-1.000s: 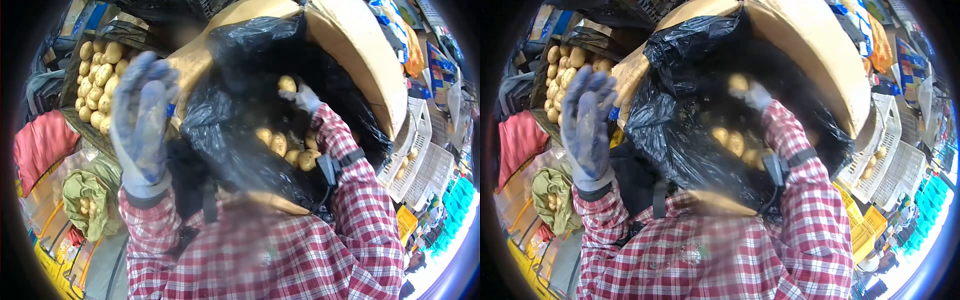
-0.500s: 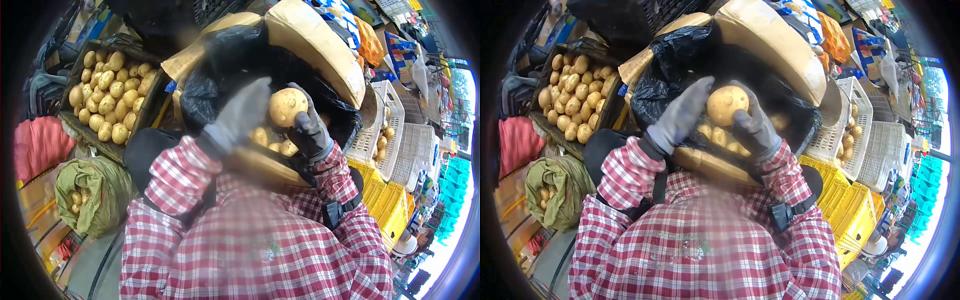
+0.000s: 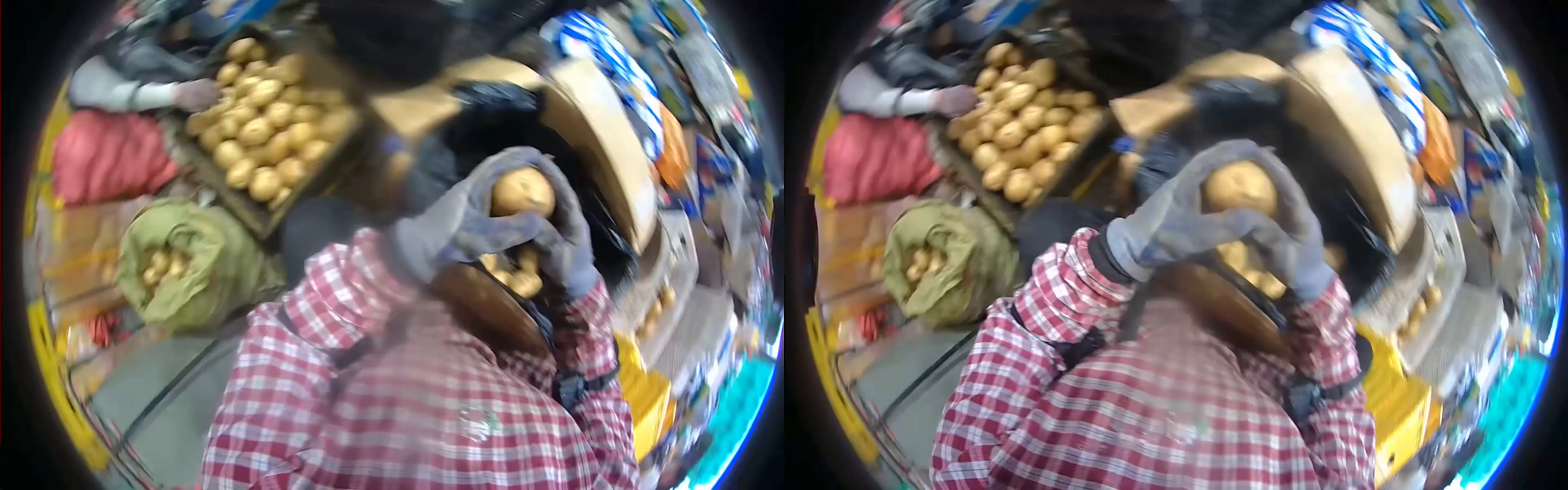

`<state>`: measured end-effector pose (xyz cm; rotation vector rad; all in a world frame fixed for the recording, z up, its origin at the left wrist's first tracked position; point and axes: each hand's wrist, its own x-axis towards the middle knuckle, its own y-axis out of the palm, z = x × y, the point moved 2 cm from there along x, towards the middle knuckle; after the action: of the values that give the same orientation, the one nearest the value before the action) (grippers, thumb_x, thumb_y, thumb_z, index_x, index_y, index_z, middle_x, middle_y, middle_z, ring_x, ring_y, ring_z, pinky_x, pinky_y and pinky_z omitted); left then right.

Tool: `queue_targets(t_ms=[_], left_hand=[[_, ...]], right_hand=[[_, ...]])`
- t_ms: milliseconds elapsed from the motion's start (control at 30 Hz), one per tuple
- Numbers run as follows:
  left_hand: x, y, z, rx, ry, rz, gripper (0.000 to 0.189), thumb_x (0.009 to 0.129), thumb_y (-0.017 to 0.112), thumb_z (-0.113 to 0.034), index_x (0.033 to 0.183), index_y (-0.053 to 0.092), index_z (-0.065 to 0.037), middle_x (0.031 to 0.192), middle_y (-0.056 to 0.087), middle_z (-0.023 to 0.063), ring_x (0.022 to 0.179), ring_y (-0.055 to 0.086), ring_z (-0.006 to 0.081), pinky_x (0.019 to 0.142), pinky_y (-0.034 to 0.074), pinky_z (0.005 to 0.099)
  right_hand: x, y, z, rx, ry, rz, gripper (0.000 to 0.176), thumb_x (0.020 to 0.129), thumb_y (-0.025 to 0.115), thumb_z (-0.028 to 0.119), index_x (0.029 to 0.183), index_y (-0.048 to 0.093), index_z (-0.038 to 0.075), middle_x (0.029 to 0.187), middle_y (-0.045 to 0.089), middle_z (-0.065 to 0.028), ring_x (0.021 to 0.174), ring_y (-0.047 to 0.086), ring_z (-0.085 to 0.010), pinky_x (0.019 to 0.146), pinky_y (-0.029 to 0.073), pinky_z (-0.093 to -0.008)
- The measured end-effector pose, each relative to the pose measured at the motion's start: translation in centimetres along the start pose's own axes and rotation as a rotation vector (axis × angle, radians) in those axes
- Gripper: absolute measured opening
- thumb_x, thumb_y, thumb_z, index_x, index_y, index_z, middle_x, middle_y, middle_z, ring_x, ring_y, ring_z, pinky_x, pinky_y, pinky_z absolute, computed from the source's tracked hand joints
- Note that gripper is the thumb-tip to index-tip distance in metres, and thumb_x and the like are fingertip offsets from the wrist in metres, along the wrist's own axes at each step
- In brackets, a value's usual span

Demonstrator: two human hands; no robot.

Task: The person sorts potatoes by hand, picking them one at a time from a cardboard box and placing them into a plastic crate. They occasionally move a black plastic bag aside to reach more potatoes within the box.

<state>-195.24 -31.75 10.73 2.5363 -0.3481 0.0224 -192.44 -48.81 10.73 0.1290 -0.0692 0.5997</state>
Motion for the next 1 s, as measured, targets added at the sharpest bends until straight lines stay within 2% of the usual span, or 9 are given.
queue_targets(t_ms=[67,167,400,567,633,667,767,900,1000], left_hand=[[0.0,-2.5,-3.8,-0.023,-0.055,-0.114,0.063,0.090,0.071,-0.014,0.142,0.037,-0.003,0.129,0.052,0.0100,0.114,0.055,0.0173,0.098,0.048,0.0305],[-4.7,-10.7,-10.2,0.423,0.295,-0.226,0.056,0.093,0.067,-0.018,0.141,0.039,-0.007,0.128,0.052,0.0104,0.112,0.058,0.0207,0.089,0.055,0.0342],[-12.2,-31.3,-6.4,0.379,0.035,-1.020,0.050,0.093,0.064,-0.010,0.138,0.041,-0.010,0.125,0.053,0.0069,0.102,0.060,0.0169,0.083,0.056,0.0306],[-7.8,-33.7,-2.5,0.176,-0.030,-0.898,0.054,0.090,0.068,-0.007,0.138,0.043,-0.013,0.129,0.049,0.0091,0.111,0.057,0.0181,0.088,0.054,0.0338],[-4.4,-35.5,-0.7,1.152,0.179,-0.920,0.055,0.088,0.068,-0.006,0.138,0.047,-0.013,0.140,0.039,0.0157,0.126,0.048,0.0243,0.094,0.051,0.0337],[-2.8,-35.6,0.2,0.735,0.202,-0.876,0.056,0.086,0.069,-0.005,0.138,0.048,-0.012,0.143,0.034,0.0183,0.133,0.041,0.0264,0.098,0.049,0.0339],[-0.6,-35.4,-1.1,1.198,0.122,-0.760,0.062,0.079,0.072,-0.004,0.138,0.051,-0.011,0.152,0.020,0.0232,0.144,0.023,0.0361,0.112,0.034,0.0402],[-3.3,-44.4,-3.5,1.669,0.165,-1.171,0.057,0.086,0.068,-0.024,0.138,0.051,-0.009,0.147,0.032,0.0285,0.135,0.035,0.0423,0.113,0.031,0.0423],[-5.4,-49.0,-3.8,1.727,-0.271,-1.194,0.056,0.085,0.067,-0.031,0.136,0.054,-0.011,0.142,0.042,0.0253,0.132,0.039,0.0431,0.112,0.033,0.0435]], right_hand=[[3.0,2.4,2.1,0.057,0.094,0.007,0.065,0.094,0.060,0.011,0.149,0.028,-0.002,0.146,0.041,-0.0162,0.134,0.041,-0.0262,0.112,0.032,-0.0384],[7.0,6.5,1.7,-0.179,0.125,0.050,0.063,0.095,0.060,0.017,0.149,0.032,0.003,0.140,0.048,-0.0154,0.130,0.045,-0.0223,0.109,0.034,-0.0353],[16.7,6.2,-4.6,-0.525,0.174,0.159,0.050,0.095,0.063,0.017,0.140,0.047,0.002,0.130,0.057,-0.0132,0.119,0.054,-0.0168,0.095,0.047,-0.0294],[21.2,8.4,-7.9,-0.580,0.211,0.254,0.047,0.096,0.063,0.019,0.137,0.049,0.002,0.130,0.058,-0.0123,0.118,0.055,-0.0187,0.095,0.047,-0.0299],[21.7,8.6,-8.7,-0.602,0.202,0.280,0.048,0.094,0.064,0.017,0.137,0.050,0.001,0.128,0.059,-0.0139,0.117,0.057,-0.0213,0.098,0.046,-0.0329],[21.7,8.7,-8.8,-0.645,0.178,0.288,0.048,0.093,0.063,0.016,0.137,0.050,0.000,0.127,0.060,-0.0148,0.117,0.058,-0.0232,0.098,0.046,-0.0336],[21.5,8.8,-9.0,-0.676,0.186,0.265,0.047,0.093,0.063,0.013,0.136,0.050,-0.001,0.126,0.060,-0.0169,0.117,0.059,-0.0266,0.099,0.045,-0.0350],[21.3,9.3,-8.3,-0.713,0.227,0.256,0.047,0.091,0.064,0.011,0.135,0.050,-0.003,0.125,0.061,-0.0186,0.118,0.058,-0.0271,0.100,0.045,-0.0359],[21.5,9.6,-8.7,-0.738,0.202,0.263,0.046,0.090,0.065,0.009,0.132,0.053,-0.003,0.124,0.061,-0.0189,0.117,0.059,-0.0269,0.100,0.044,-0.0352]])
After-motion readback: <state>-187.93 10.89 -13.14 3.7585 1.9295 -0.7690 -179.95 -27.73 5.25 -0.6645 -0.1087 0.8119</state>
